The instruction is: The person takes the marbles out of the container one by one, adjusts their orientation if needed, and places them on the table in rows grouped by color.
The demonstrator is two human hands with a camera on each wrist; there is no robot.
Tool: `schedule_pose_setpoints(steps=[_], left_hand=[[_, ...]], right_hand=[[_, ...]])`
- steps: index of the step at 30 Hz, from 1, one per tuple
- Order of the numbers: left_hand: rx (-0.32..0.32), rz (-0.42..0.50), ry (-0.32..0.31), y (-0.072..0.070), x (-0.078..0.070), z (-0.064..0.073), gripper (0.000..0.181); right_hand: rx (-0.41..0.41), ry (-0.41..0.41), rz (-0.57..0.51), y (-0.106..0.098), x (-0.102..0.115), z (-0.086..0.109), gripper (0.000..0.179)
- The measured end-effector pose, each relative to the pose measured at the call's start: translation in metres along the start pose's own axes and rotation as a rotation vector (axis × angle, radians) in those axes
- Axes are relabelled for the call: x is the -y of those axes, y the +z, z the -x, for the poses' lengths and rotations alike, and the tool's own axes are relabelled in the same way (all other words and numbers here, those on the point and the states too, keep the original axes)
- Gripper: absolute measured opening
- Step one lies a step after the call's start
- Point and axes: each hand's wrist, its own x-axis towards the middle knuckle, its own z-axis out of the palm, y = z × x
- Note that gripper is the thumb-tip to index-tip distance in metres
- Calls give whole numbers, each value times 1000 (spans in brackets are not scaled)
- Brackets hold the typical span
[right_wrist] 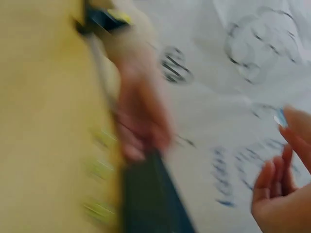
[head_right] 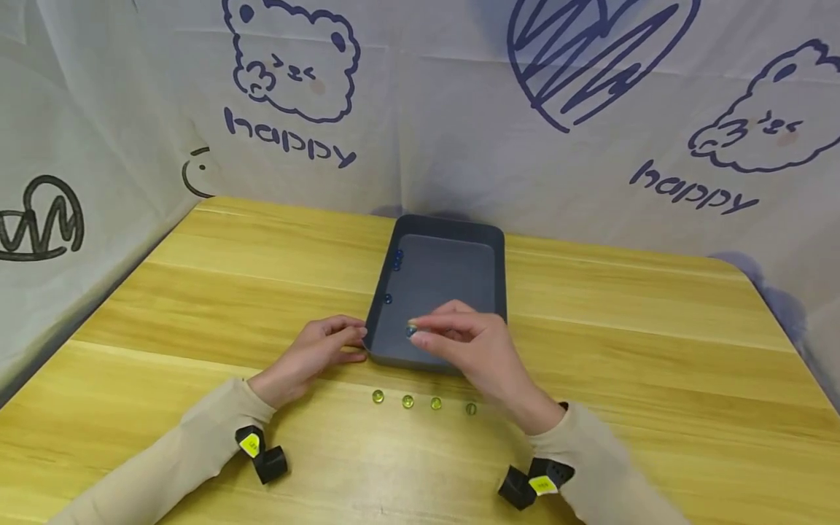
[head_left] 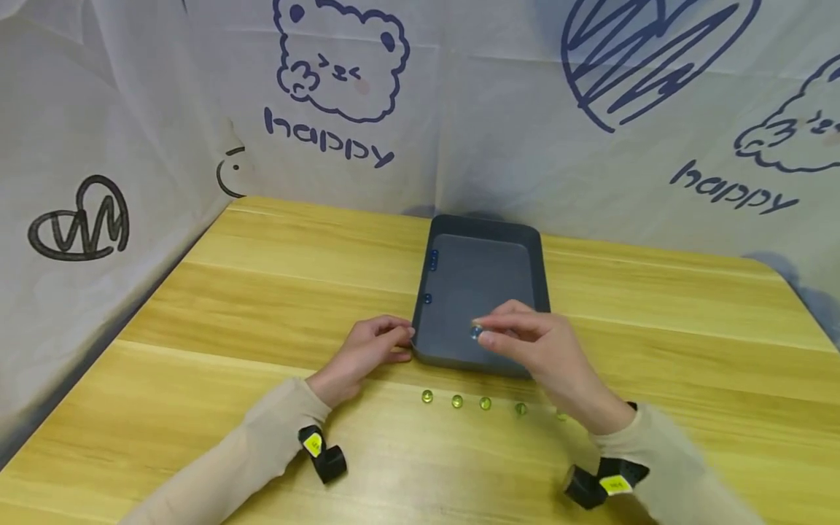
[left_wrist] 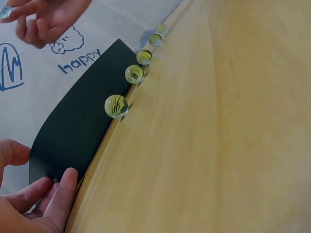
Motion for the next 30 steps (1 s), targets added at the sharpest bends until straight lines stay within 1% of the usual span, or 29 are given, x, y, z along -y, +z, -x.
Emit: schedule_pose_setpoints(steps=[4, 8, 11, 15, 18, 20, 23, 26, 30], left_hand=[[5, 2, 3, 0, 0, 0, 28], [3, 0, -4, 1, 0, 0, 27], [9, -4, 4, 1, 0, 0, 28], [8, -15, 12, 0, 0, 1, 28], [2, -27, 8, 0, -1, 1, 28], [1, -29, 8, -1, -1, 2, 28], [4, -31, 10, -1, -2, 2, 29], [6, -28, 8, -1, -3, 2, 29], [10, -24, 3, 0, -3, 1, 29]], right_hand=[[-8, -15, -32, 18, -7, 16, 23], [0, -50, -36, 31, -11, 30, 20], [-9, -25, -24, 39, -13, 38, 19], [-30, 57, -13, 49, -18, 47, 20], [-48, 73, -10, 55, -22, 52, 19], [-46, 55, -4, 58, -24, 55, 19], [-17, 32, 0, 64, -28, 57, 19], [20, 29, -11, 68, -33, 59, 20], [32, 33, -5, 73, -39, 60, 22]])
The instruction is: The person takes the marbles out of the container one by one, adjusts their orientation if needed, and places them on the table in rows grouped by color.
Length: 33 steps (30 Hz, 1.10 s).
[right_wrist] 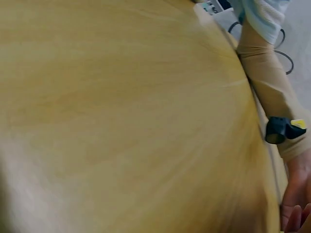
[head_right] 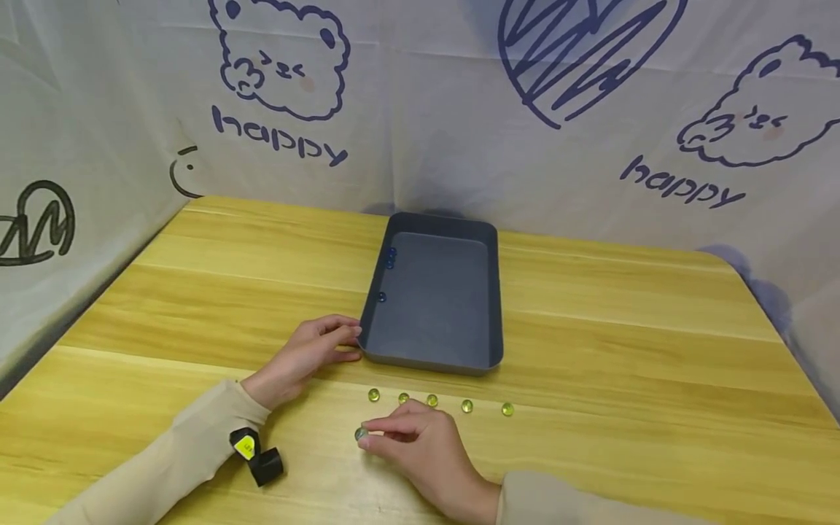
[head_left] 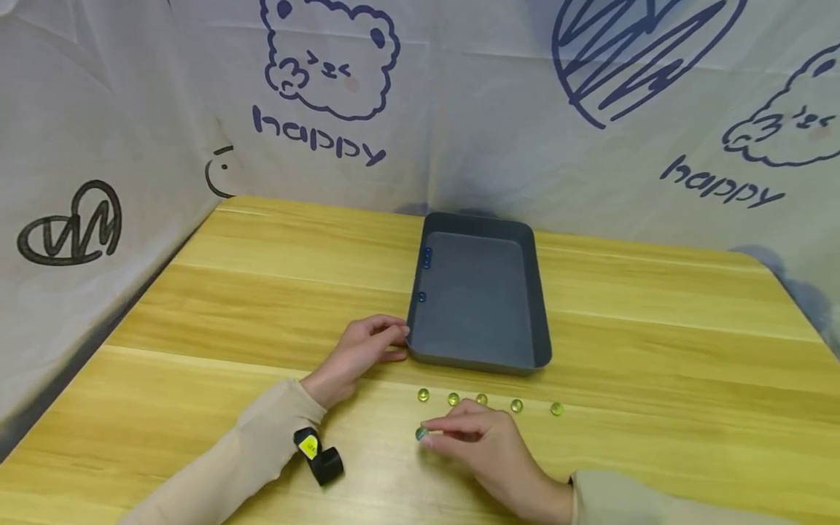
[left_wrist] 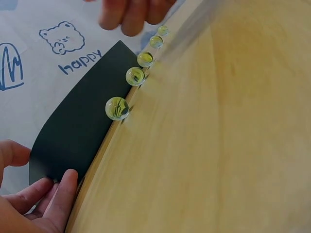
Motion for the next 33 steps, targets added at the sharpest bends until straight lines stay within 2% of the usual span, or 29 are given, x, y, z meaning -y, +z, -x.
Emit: schedule_pose_setpoints(steps=[7, 16, 27, 33], left_hand=[[10, 2, 5, 0, 1, 0, 30], [8, 6, -1, 0, 0, -2, 30], [10, 4, -6, 2, -1, -2, 29], [7, -1, -18, 3, -2, -1, 29]], right_hand=[[-12, -29, 136, 3, -8, 1, 22], [18, -36, 296, 3, -11, -5, 18], [46, -36, 338, 1, -15, -6, 18], [56, -65, 344, 1, -13, -8, 18]])
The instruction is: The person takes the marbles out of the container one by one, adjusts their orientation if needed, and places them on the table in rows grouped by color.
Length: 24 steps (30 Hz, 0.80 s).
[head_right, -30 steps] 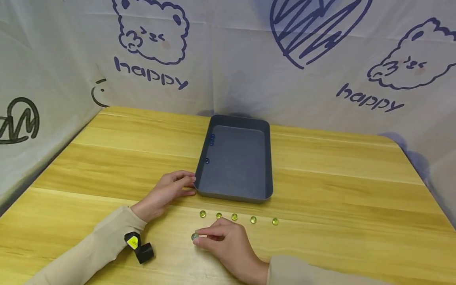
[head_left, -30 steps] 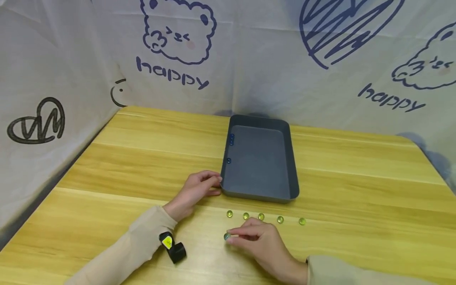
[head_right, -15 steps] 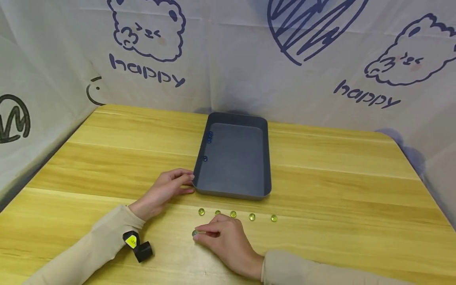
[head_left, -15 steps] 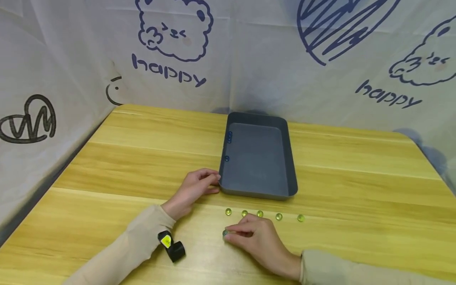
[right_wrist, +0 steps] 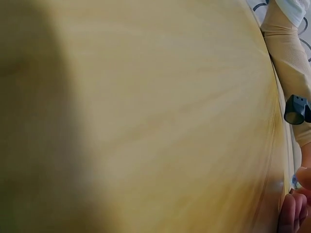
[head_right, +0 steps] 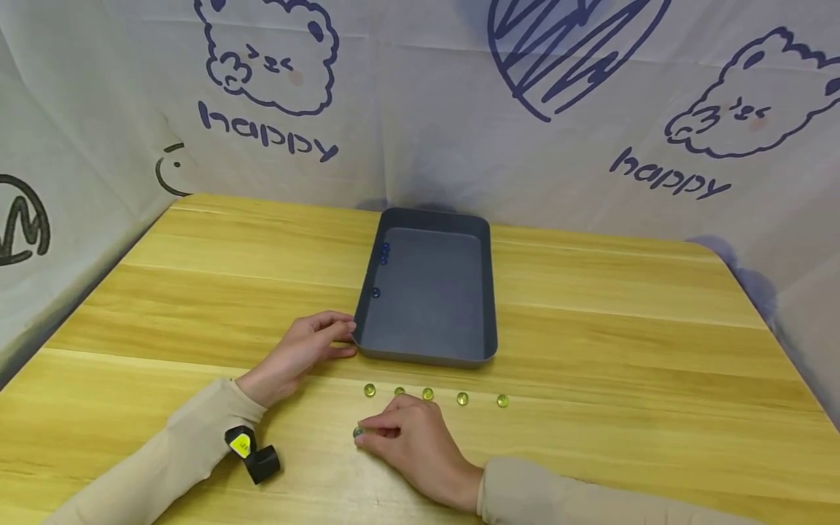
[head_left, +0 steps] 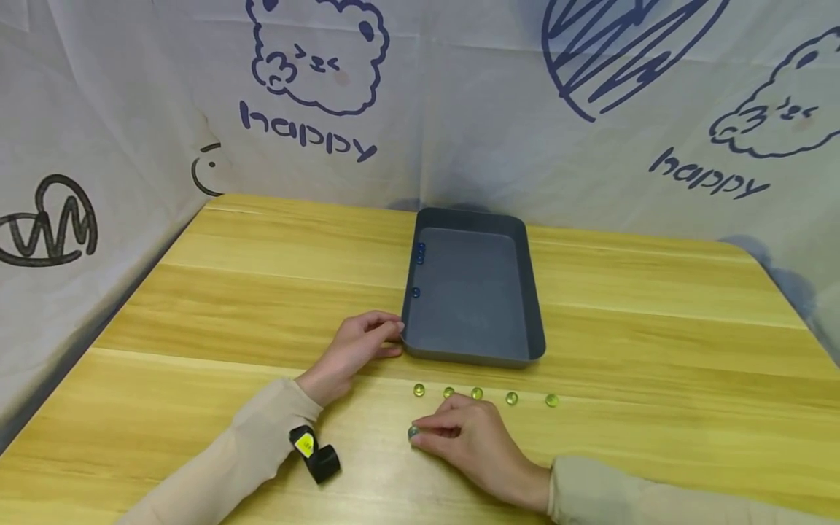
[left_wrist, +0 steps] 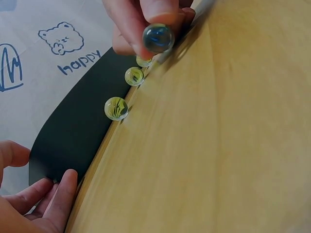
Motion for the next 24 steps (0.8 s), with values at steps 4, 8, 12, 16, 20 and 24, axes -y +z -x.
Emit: schedule_pose_setpoints(steps=[4, 8, 12, 16, 20, 24], left_hand=[[-2, -2, -3, 0, 0, 1, 29], [-2, -4, -5, 0, -1, 2, 30], [-1, -3, -3, 0, -2, 2, 30], [-5, -2, -3, 0, -2, 2, 30], [-7, -5, 0, 0, -1, 2, 30], [-3, -6, 5, 0, -1, 2, 29]], right_hand=[[0, -10, 8, 0, 0, -1, 18], [0, 1, 19, 1, 0, -1, 16], [2, 13, 27, 1, 1, -1, 13], [6, 3, 41, 0, 1, -2, 11], [12, -3, 53, 0, 1, -4, 10], [18, 1, 50, -1, 0, -4, 10]])
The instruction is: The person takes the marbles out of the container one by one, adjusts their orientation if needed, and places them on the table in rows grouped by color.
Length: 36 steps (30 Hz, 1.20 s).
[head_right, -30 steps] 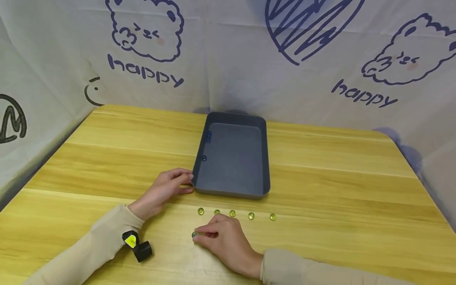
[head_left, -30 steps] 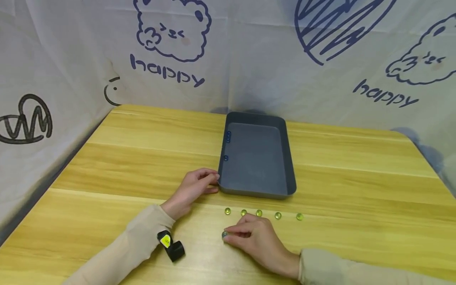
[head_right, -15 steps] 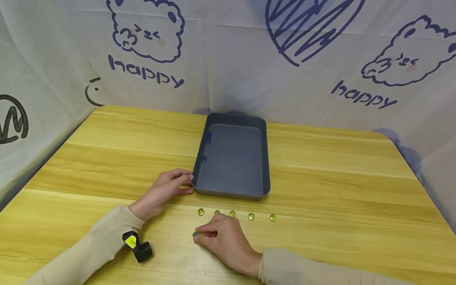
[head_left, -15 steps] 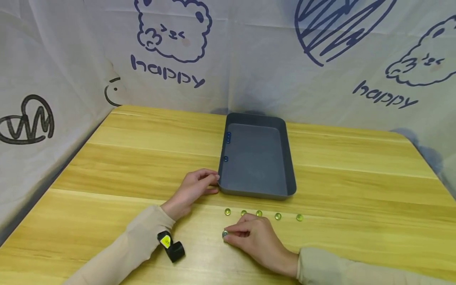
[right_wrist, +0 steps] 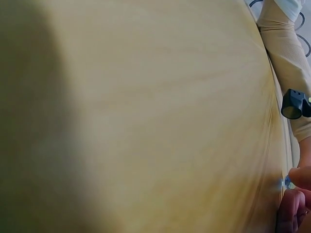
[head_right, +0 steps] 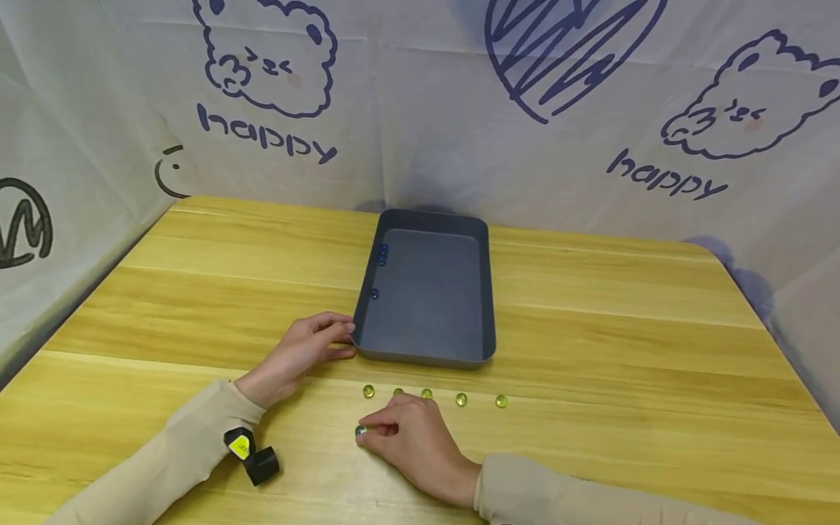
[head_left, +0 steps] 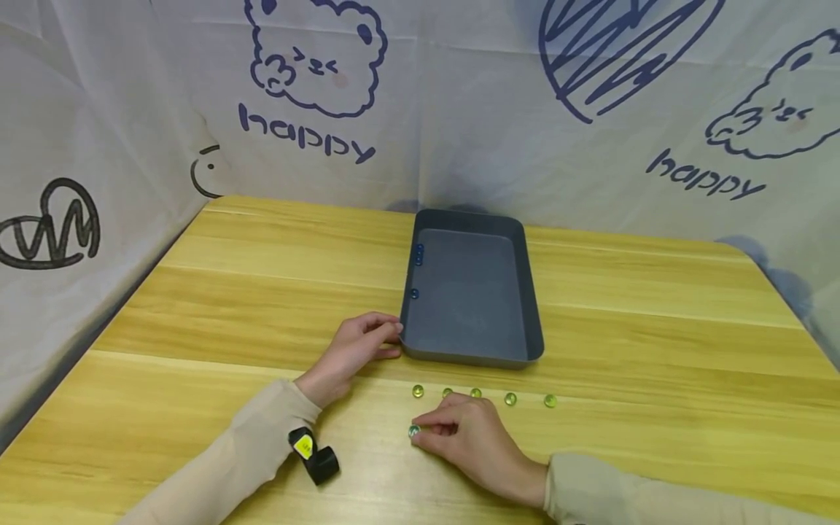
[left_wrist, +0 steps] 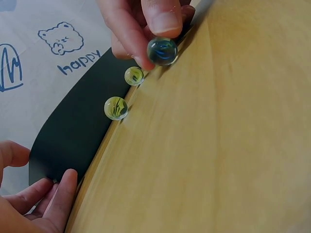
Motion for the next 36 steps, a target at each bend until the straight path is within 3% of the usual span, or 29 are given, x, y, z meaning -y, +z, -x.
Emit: schedule_pose_setpoints(steps=[36], left_hand=[[1, 2, 0, 1, 1, 0, 29]], right_hand=[[48, 93, -15, -2, 1, -5, 11]])
